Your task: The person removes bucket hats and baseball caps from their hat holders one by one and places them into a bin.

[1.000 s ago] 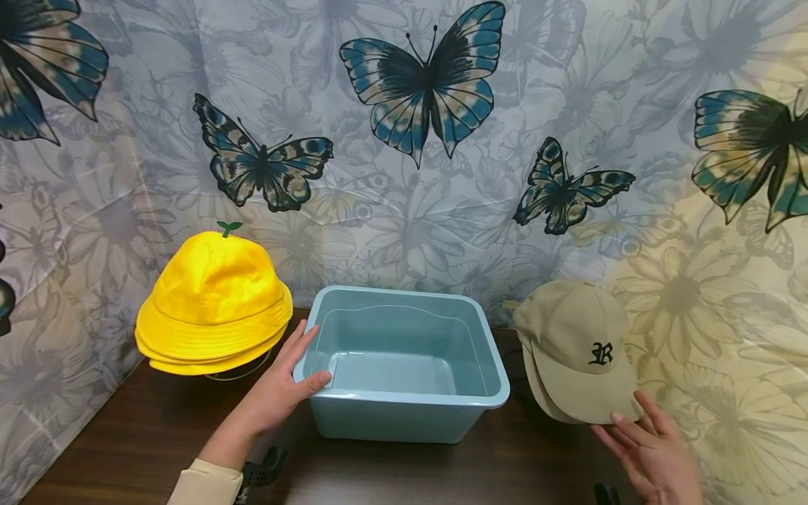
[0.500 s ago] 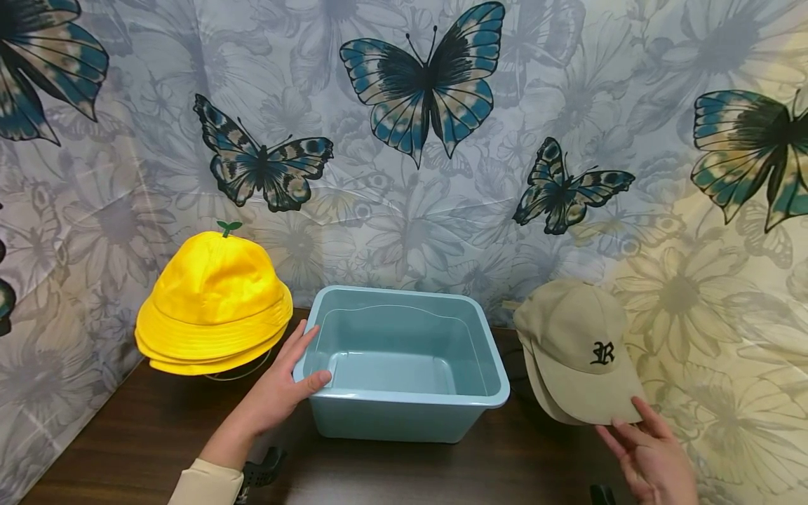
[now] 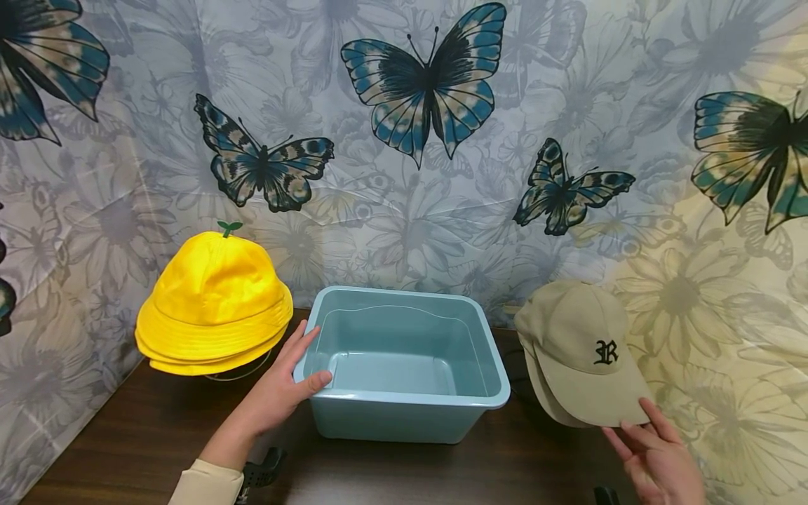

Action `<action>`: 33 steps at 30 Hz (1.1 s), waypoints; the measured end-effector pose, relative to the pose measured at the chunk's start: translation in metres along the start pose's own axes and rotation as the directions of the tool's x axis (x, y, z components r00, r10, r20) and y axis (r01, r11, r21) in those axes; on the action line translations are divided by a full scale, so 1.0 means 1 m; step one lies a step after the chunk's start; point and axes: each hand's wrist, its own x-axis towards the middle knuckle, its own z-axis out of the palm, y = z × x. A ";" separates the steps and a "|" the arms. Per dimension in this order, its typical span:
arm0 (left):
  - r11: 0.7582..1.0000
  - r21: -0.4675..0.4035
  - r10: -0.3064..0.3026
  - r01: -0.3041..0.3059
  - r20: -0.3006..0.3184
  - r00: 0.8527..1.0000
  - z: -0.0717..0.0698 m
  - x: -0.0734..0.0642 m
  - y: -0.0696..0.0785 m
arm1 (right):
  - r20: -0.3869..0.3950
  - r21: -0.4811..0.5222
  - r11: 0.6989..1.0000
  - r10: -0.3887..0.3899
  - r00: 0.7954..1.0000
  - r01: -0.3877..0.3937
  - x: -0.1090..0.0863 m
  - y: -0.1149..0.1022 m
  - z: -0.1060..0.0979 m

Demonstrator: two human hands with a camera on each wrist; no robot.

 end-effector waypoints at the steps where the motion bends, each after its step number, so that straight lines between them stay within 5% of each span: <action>1: 1.000 0.001 0.001 -0.001 0.001 1.000 0.000 0.000 0.000 | 0.007 0.001 1.000 -0.001 1.000 0.001 0.000 0.000 0.000; 9: 1.000 -0.002 0.015 -0.015 0.002 1.000 0.000 0.001 -0.002 | 0.045 0.050 0.999 0.003 0.999 -0.006 -0.002 -0.004 -0.001; 19: 1.000 -0.016 -0.004 0.004 0.004 1.000 -0.001 0.000 -0.001 | 0.187 0.210 0.977 -0.021 0.982 -0.020 0.004 -0.004 -0.001; 33: 1.000 -0.004 -0.005 0.005 -0.001 1.000 0.000 0.000 -0.002 | 0.109 0.236 0.972 -0.028 0.994 0.001 0.013 -0.019 0.021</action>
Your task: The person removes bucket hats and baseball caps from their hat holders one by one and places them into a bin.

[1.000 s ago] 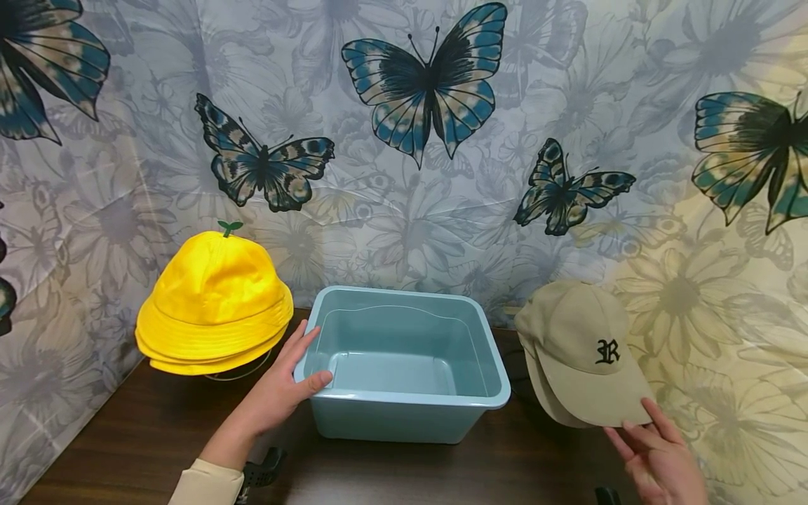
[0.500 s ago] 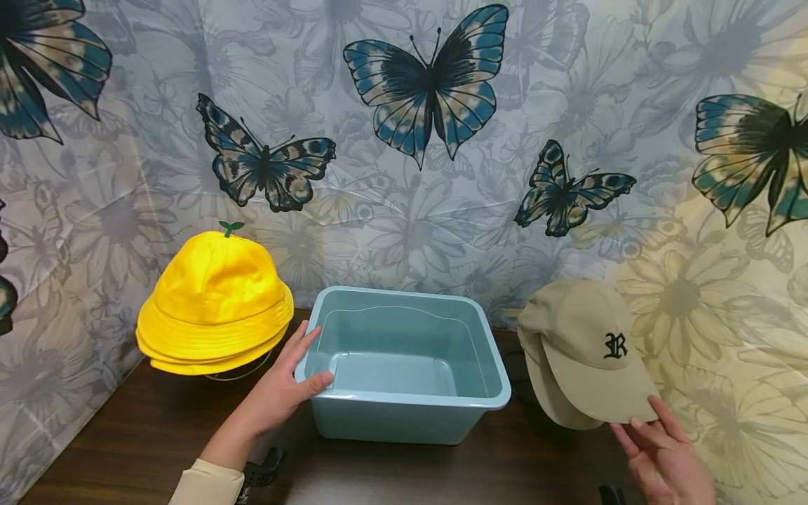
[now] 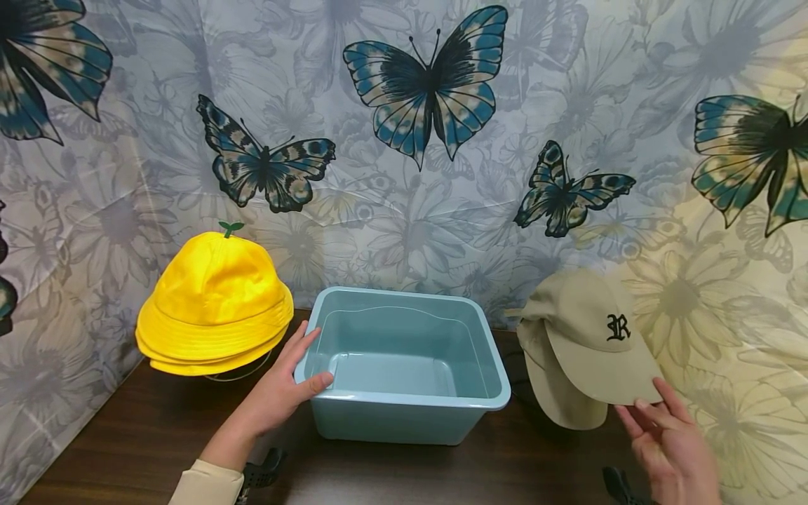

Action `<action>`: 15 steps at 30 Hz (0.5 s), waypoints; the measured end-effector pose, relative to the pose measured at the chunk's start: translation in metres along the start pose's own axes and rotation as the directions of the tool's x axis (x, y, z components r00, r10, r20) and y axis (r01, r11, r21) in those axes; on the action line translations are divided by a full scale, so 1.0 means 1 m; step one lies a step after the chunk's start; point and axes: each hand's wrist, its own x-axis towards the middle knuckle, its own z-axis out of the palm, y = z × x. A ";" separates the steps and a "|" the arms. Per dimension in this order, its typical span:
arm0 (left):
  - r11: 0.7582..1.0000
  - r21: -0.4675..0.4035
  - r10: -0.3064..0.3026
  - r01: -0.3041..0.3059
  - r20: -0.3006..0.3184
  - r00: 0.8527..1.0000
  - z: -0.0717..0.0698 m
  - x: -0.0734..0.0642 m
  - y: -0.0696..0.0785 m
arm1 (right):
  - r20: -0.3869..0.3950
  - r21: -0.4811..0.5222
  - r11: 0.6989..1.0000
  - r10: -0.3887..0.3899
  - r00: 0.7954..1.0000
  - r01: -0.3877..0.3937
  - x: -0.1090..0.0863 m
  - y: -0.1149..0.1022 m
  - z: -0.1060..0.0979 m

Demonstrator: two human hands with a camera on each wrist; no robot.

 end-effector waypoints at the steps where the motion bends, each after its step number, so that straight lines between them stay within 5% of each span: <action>1: 1.000 0.001 -0.001 0.001 0.000 1.000 0.000 0.000 0.000 | -0.001 -0.001 1.000 -0.002 1.000 0.002 0.002 0.000 0.001; 10: 1.000 -0.023 -0.008 0.008 0.004 1.000 -0.001 0.000 0.000 | -0.092 -0.060 0.998 -0.006 0.996 0.001 0.015 -0.002 0.010; 15: 0.999 -0.034 -0.003 0.003 0.007 1.000 -0.001 0.000 -0.001 | -0.070 -0.075 0.997 0.012 0.998 -0.017 0.024 -0.005 0.014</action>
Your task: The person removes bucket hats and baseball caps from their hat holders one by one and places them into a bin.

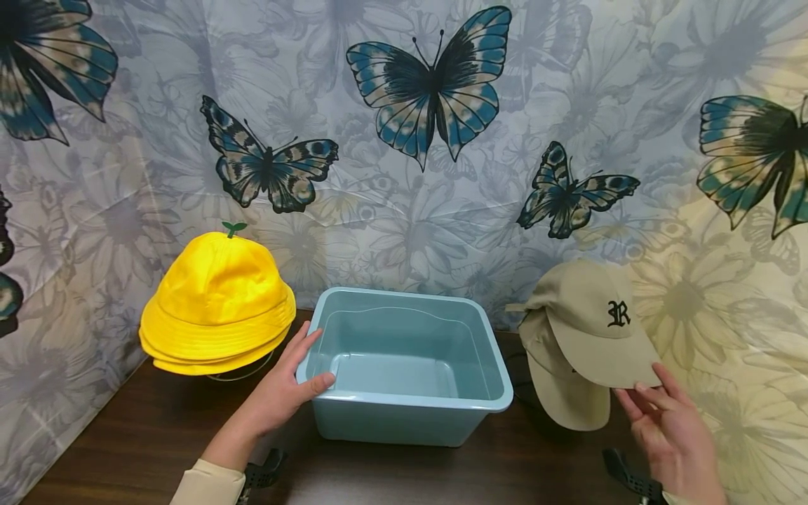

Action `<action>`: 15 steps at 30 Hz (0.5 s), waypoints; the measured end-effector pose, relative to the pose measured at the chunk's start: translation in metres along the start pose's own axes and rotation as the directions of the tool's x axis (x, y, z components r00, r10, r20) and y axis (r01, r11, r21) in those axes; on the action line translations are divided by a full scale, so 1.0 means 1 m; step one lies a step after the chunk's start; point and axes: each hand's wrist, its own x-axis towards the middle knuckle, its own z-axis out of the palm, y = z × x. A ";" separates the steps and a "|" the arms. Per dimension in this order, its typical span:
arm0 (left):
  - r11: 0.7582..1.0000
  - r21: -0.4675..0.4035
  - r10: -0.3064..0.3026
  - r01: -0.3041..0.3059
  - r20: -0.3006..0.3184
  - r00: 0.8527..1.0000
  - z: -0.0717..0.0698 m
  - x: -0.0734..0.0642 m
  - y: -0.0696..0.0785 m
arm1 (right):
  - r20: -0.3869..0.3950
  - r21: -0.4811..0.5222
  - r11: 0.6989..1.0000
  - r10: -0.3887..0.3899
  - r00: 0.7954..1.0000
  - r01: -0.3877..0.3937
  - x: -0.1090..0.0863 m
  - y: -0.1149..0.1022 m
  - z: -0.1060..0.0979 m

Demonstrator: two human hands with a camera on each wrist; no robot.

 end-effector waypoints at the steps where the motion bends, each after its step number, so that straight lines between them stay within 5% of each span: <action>1: 1.000 -0.002 0.000 0.000 0.001 1.000 0.000 0.000 0.000 | 0.002 0.002 1.000 0.008 1.000 -0.008 0.001 -0.001 0.001; 15: 1.000 0.004 -0.018 0.018 0.005 1.000 0.000 0.000 0.001 | 0.119 -0.001 0.999 0.040 0.992 -0.040 0.017 -0.003 0.032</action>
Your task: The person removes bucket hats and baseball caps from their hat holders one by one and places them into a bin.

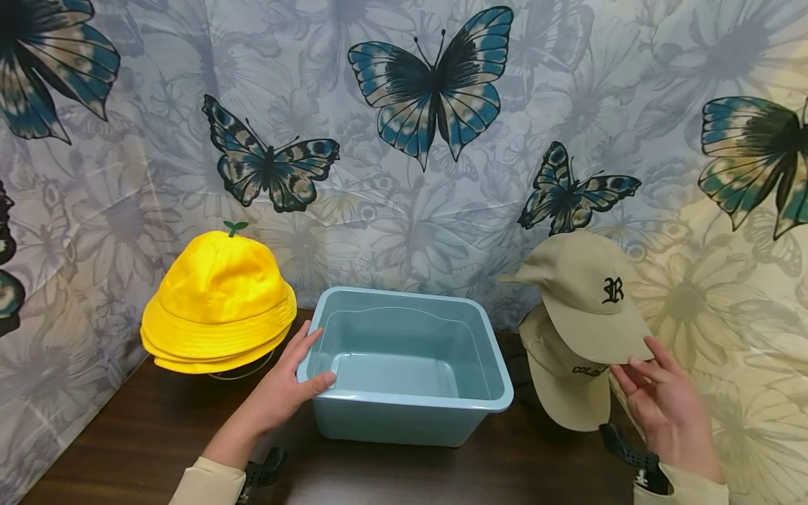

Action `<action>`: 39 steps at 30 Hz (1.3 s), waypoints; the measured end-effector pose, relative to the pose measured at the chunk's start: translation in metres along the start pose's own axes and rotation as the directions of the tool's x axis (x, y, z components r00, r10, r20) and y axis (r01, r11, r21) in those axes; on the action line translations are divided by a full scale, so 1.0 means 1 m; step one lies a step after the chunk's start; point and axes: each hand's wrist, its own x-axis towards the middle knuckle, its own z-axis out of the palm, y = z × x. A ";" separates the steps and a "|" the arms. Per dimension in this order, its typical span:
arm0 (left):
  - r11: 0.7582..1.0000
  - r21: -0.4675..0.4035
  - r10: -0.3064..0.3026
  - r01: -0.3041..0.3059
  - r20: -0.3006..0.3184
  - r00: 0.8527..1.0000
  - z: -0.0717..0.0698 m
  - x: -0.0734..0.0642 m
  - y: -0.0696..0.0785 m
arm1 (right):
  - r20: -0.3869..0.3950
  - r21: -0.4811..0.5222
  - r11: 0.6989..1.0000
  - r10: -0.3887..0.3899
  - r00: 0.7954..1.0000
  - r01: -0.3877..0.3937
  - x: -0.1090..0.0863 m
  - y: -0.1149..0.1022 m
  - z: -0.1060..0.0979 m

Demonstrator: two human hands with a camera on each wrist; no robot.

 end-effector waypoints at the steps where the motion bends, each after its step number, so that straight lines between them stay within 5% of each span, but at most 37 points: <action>1: 1.000 0.001 0.001 -0.001 0.000 1.000 0.000 0.000 0.000 | 0.014 -0.003 1.000 0.002 1.000 -0.002 0.001 0.000 0.001; 9: 1.000 0.006 0.000 0.000 -0.003 1.000 0.000 0.000 0.000 | 0.115 -0.019 1.000 0.022 0.993 -0.020 0.005 -0.001 0.009; 18: 1.000 0.006 -0.001 0.001 -0.011 1.000 0.000 -0.001 -0.001 | 0.264 -0.073 0.991 0.125 0.956 -0.109 0.009 -0.006 0.022; 23: 1.000 0.005 0.010 -0.010 -0.012 1.000 0.000 -0.002 -0.001 | 0.336 -0.139 0.979 0.189 0.923 -0.149 0.010 -0.005 0.035; 30: 1.000 0.002 0.005 -0.005 -0.012 1.000 0.000 -0.002 0.000 | 0.446 -0.218 0.954 0.283 0.849 -0.204 0.013 0.006 0.060; 39: 1.000 -0.004 0.006 -0.006 -0.009 1.000 0.001 0.000 -0.001 | 0.452 -0.323 0.920 0.356 0.818 -0.222 0.017 0.025 0.084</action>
